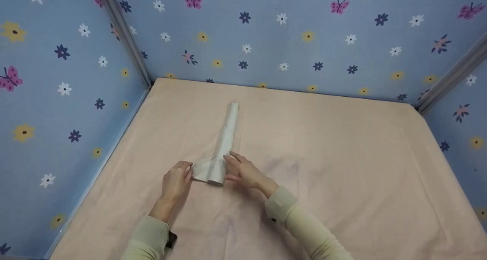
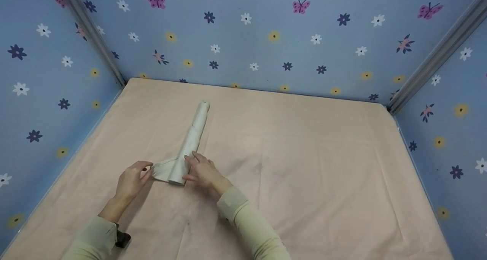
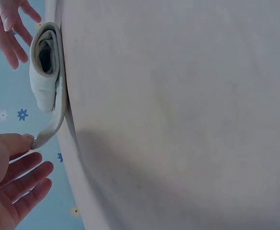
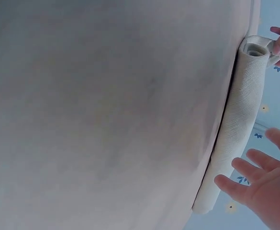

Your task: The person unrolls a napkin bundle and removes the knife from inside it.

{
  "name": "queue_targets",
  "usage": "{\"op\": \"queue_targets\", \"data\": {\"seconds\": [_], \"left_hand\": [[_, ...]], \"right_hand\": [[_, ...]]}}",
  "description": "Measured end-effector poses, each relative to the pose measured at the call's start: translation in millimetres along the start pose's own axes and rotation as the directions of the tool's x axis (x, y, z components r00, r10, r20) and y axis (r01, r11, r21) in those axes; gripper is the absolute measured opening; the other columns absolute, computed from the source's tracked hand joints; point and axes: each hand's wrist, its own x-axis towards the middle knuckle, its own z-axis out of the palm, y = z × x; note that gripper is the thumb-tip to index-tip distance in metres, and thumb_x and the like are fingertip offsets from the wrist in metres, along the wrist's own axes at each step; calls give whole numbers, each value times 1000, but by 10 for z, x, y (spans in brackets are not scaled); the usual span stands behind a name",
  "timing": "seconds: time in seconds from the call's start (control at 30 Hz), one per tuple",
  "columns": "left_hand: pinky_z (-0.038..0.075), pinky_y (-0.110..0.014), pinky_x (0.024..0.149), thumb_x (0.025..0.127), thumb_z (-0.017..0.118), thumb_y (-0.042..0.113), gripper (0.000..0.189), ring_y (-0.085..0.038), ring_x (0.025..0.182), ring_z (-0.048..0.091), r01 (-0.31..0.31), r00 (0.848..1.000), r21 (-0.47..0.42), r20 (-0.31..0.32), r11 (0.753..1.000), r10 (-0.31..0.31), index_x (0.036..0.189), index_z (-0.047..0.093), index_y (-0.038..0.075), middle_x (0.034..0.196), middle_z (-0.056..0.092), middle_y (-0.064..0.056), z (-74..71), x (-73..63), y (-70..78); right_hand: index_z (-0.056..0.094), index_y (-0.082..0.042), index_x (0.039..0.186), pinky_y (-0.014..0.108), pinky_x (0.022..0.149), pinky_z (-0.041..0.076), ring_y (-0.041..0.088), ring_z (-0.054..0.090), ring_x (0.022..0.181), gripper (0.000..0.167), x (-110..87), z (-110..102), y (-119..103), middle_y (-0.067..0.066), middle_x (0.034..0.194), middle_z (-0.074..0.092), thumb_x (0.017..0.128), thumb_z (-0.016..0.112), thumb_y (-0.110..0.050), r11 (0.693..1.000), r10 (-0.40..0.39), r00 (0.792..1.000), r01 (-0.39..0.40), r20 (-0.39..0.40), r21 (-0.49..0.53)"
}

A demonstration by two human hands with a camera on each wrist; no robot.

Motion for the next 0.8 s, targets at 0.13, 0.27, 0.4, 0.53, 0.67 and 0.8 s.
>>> {"op": "queue_targets", "data": {"seconds": [0.13,0.27,0.4,0.53,0.67,0.8], "left_hand": [[50,-37,73,80,63,4,19,-32,92,59,-52,998,45,-44,998,54,98,62,-4,103,59,-18,-6,-8,-2],[47,-39,79,79,64,5,25,-34,101,53,-100,992,68,-74,993,105,102,60,-5,113,53,-21,-9,-16,26],[45,-42,83,78,66,5,31,-35,108,48,-124,989,62,-74,990,128,106,57,-4,119,48,-21,-4,-27,78],[45,-41,84,78,66,6,34,-36,108,47,-144,988,58,-40,988,146,109,55,-5,122,45,-22,13,-50,135],[44,-40,85,78,67,6,38,-35,109,46,-160,987,30,-5,987,161,111,54,-5,125,43,-22,43,-76,176],[45,-40,84,78,67,7,38,-34,109,47,-186,983,19,5,982,186,111,54,-5,124,43,-21,89,-87,195]], "right_hand": [[34,-7,136,42,98,32,28,33,125,63,61,0,-28,18,140,28,85,58,-37,999,-21,1000,20,-14,-26],[35,-7,135,41,98,32,28,32,125,63,115,-5,-59,18,139,30,85,57,-39,997,-40,999,39,-29,-64],[37,-8,135,44,98,32,28,31,125,62,159,-3,-88,17,138,31,85,56,-40,995,-33,999,30,-42,-91],[37,-9,135,47,98,29,29,28,127,62,190,3,-119,15,140,29,85,56,-41,996,4,1000,-7,-31,-86],[37,-10,135,49,99,27,29,24,129,62,232,11,-156,13,141,27,85,55,-42,995,25,999,-27,-21,-95],[37,-12,135,51,99,26,28,22,130,62,282,32,-190,12,142,27,85,54,-44,991,32,999,-35,-22,-130]]}}
